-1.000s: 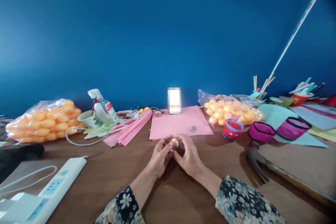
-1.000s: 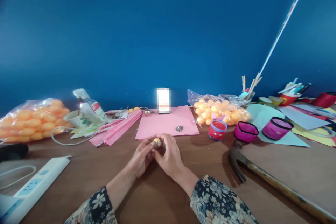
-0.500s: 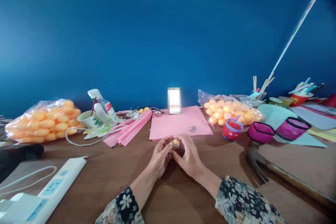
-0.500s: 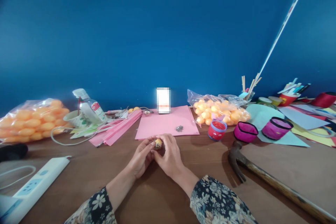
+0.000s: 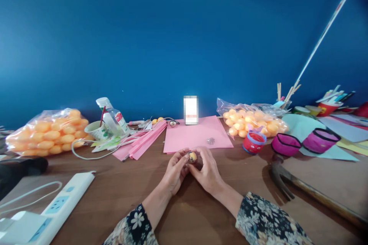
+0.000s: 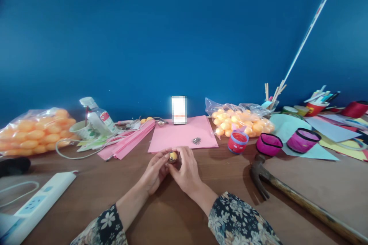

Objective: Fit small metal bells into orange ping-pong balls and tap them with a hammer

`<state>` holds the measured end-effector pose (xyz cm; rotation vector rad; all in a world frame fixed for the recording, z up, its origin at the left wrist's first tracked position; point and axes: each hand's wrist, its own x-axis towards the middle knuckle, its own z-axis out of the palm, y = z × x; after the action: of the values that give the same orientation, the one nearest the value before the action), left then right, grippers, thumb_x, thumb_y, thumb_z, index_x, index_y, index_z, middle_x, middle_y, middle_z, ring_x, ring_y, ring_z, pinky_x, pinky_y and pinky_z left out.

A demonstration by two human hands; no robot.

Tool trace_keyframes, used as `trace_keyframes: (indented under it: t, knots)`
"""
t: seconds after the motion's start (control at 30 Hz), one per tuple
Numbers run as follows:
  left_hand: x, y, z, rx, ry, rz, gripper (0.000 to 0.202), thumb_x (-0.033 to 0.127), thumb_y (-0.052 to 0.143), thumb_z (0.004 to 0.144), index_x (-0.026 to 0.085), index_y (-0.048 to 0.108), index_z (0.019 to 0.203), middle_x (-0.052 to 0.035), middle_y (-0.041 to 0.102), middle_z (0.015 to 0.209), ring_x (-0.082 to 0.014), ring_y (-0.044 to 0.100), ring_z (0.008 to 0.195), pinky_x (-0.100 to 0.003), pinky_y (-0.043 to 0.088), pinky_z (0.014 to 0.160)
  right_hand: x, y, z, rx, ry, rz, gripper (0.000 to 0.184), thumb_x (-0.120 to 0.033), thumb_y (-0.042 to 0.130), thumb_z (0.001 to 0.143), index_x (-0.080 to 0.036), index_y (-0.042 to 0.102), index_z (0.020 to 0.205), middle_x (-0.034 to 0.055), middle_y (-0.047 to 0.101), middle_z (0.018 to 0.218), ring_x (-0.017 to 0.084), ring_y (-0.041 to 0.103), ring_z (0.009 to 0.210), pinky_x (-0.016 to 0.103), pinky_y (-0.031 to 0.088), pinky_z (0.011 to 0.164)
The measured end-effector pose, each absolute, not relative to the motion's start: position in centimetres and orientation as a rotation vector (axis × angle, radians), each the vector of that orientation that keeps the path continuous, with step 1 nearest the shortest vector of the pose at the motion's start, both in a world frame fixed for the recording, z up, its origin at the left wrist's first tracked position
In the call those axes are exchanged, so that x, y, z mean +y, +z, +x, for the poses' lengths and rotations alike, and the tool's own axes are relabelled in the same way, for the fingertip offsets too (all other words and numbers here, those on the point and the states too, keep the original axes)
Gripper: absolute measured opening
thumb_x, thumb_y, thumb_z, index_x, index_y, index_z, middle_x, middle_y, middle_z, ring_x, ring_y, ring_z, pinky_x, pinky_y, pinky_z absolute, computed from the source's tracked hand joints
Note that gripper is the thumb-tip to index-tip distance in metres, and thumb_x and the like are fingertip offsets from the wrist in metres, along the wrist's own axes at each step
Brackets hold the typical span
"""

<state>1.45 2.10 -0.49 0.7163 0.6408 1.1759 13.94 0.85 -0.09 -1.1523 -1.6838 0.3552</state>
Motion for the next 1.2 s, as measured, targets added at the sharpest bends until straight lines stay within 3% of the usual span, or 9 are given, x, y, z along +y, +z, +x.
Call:
trace_keyframes:
  t: [0.17, 0.4, 0.67, 0.97, 1.2]
  knots:
    - [2.37, -0.95, 1.33, 0.633, 1.2, 0.671, 0.029, 0.024, 0.064, 0.072, 0.017, 0.055, 0.099, -0.005, 0.064, 0.087, -0.012, 0.06, 0.072, -0.025, 0.046, 0.069, 0.82, 0.02, 13.96, -1.74, 0.373, -1.098, 0.041, -0.007, 0.051, 0.068, -0.022, 0.048, 0.106, 0.0063, 0.056, 0.103, 0.022, 0.051, 0.097, 0.037, 0.043, 0.086]
    - [2.27, -0.71, 1.37, 0.628, 1.18, 0.703, 0.028, 0.025, 0.063, 0.073, 0.017, 0.055, 0.099, -0.0052, 0.064, 0.088, -0.0126, 0.06, 0.074, -0.024, 0.046, 0.067, 0.93, -0.16, 13.95, -1.708, 0.359, -1.154, 0.037, -0.008, 0.057, 0.066, -0.022, 0.05, 0.1, 0.0057, 0.056, 0.097, 0.022, 0.052, 0.093, 0.035, 0.045, 0.081]
    - [2.34, -0.71, 1.32, 0.667, 1.191, 0.682, 0.029, 0.024, 0.064, 0.073, 0.017, 0.055, 0.099, -0.0052, 0.064, 0.089, -0.0133, 0.061, 0.078, -0.026, 0.046, 0.072, 0.87, -0.1, 13.92, -1.739, 0.378, -1.091, 0.043, -0.005, 0.052, 0.068, -0.022, 0.049, 0.106, 0.006, 0.055, 0.105, 0.022, 0.05, 0.1, 0.036, 0.041, 0.088]
    - [2.26, -0.45, 1.43, 0.63, 1.194, 0.704, 0.024, 0.022, 0.062, 0.074, 0.017, 0.055, 0.097, -0.0047, 0.064, 0.088, -0.011, 0.06, 0.074, -0.022, 0.046, 0.066, 0.98, -0.46, 13.99, -1.701, 0.368, -1.176, 0.035, -0.012, 0.061, 0.066, -0.022, 0.049, 0.097, 0.0055, 0.055, 0.097, 0.022, 0.051, 0.094, 0.036, 0.044, 0.082]
    - [2.32, -0.64, 1.32, 0.638, 1.193, 0.706, 0.025, 0.023, 0.061, 0.075, 0.017, 0.055, 0.099, -0.0054, 0.064, 0.089, -0.0128, 0.06, 0.078, -0.025, 0.046, 0.07, 0.9, -0.17, 13.89, -1.745, 0.359, -1.088, 0.042, -0.007, 0.052, 0.068, -0.022, 0.049, 0.107, 0.0064, 0.056, 0.104, 0.022, 0.05, 0.098, 0.037, 0.042, 0.086]
